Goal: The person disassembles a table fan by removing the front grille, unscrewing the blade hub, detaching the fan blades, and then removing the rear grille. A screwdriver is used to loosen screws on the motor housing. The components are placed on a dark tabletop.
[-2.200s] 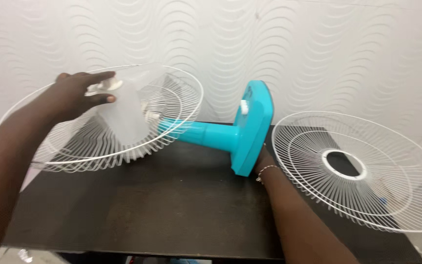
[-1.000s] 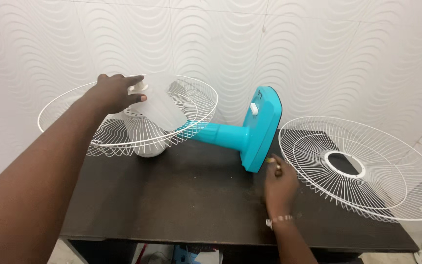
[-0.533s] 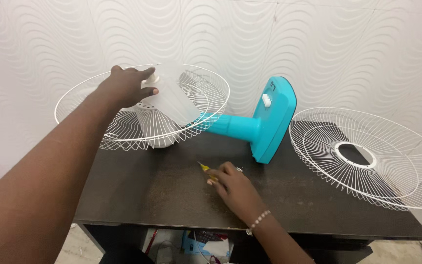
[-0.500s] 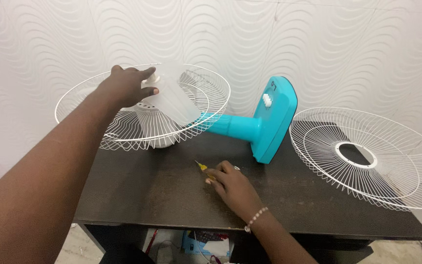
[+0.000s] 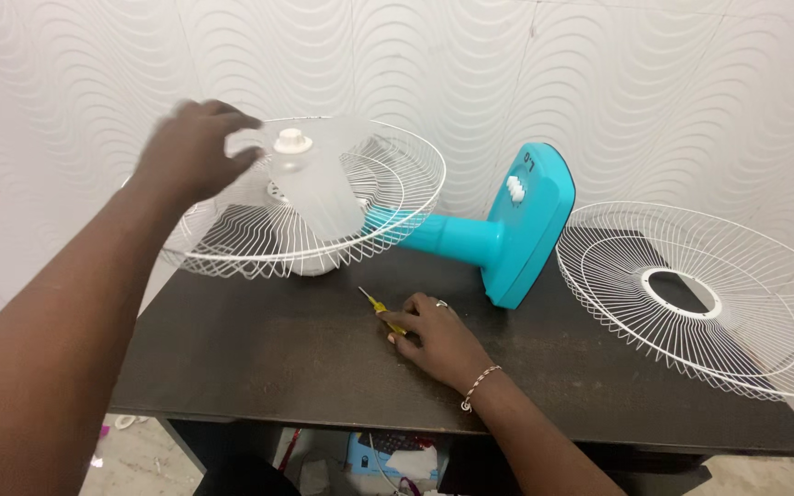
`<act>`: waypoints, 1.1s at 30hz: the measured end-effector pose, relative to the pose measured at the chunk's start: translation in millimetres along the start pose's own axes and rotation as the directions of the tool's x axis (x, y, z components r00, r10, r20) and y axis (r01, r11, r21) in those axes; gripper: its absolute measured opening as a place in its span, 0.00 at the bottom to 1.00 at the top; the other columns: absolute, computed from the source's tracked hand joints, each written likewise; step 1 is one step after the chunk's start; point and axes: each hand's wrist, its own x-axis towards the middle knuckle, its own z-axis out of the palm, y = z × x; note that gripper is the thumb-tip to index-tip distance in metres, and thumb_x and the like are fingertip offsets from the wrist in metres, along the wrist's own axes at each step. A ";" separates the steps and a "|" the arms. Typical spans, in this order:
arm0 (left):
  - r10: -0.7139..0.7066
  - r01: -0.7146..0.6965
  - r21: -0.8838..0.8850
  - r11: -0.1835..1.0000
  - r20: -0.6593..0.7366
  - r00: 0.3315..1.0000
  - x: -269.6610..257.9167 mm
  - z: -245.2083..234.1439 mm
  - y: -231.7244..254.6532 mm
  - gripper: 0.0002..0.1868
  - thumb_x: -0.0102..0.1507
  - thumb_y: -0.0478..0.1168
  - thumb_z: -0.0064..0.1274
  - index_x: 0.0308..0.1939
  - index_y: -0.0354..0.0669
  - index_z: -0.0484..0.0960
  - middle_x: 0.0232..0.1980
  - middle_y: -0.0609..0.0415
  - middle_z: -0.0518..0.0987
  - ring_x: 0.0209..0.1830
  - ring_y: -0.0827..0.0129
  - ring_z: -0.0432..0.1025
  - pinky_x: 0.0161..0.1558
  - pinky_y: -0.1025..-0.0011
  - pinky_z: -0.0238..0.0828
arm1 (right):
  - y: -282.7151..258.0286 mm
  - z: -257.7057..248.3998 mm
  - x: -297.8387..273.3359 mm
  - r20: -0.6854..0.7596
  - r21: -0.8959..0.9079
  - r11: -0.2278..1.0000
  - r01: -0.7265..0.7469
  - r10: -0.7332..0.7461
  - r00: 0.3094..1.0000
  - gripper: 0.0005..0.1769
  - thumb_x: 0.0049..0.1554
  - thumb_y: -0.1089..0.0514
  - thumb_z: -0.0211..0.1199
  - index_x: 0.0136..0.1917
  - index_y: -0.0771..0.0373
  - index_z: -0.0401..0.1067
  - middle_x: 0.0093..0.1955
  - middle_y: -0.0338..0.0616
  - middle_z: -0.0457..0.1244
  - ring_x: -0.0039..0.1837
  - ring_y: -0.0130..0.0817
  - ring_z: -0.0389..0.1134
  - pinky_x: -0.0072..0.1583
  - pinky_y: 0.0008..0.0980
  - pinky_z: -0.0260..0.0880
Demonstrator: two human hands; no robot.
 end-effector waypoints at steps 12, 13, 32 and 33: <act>-0.658 0.685 -0.568 0.457 0.302 0.689 -47.1 42.5 -87.5 0.43 0.62 0.39 0.63 0.73 0.21 0.56 0.63 0.21 0.70 0.54 0.40 0.77 0.34 0.53 0.80 | 28.3 -9.5 -17.3 -0.732 -0.037 0.999 0.010 -0.034 0.680 0.16 0.60 0.52 0.65 0.58 0.61 0.71 0.57 0.49 0.59 0.61 0.42 0.62 0.60 0.46 0.65; -0.683 0.705 -0.584 0.402 0.322 0.656 -51.2 46.2 -90.7 0.41 0.63 0.38 0.61 0.72 0.21 0.57 0.60 0.21 0.72 0.49 0.44 0.78 0.29 0.58 0.77 | 35.7 -13.3 -20.9 -0.824 -0.034 0.999 -0.001 -0.027 0.566 0.17 0.60 0.52 0.65 0.57 0.63 0.68 0.56 0.50 0.58 0.62 0.43 0.61 0.62 0.47 0.64; -0.818 0.547 -0.797 0.256 0.123 0.562 -130.2 88.5 -47.5 0.33 0.59 0.20 0.39 0.70 0.37 0.65 0.60 0.45 0.75 0.52 0.59 0.75 0.44 0.65 0.80 | 100.3 -69.5 17.4 -0.737 0.360 0.911 -0.203 0.411 0.536 0.36 0.57 0.55 0.70 0.74 0.63 0.61 0.66 0.56 0.66 0.64 0.53 0.70 0.62 0.48 0.71; -0.830 0.546 -0.811 0.208 0.149 0.538 -134.1 93.9 -43.1 0.36 0.57 0.19 0.38 0.70 0.38 0.63 0.62 0.46 0.72 0.53 0.58 0.74 0.46 0.65 0.82 | 104.4 -68.7 19.8 -0.738 0.380 0.908 -0.176 0.412 0.534 0.36 0.56 0.56 0.70 0.74 0.64 0.60 0.67 0.56 0.66 0.65 0.52 0.70 0.63 0.47 0.70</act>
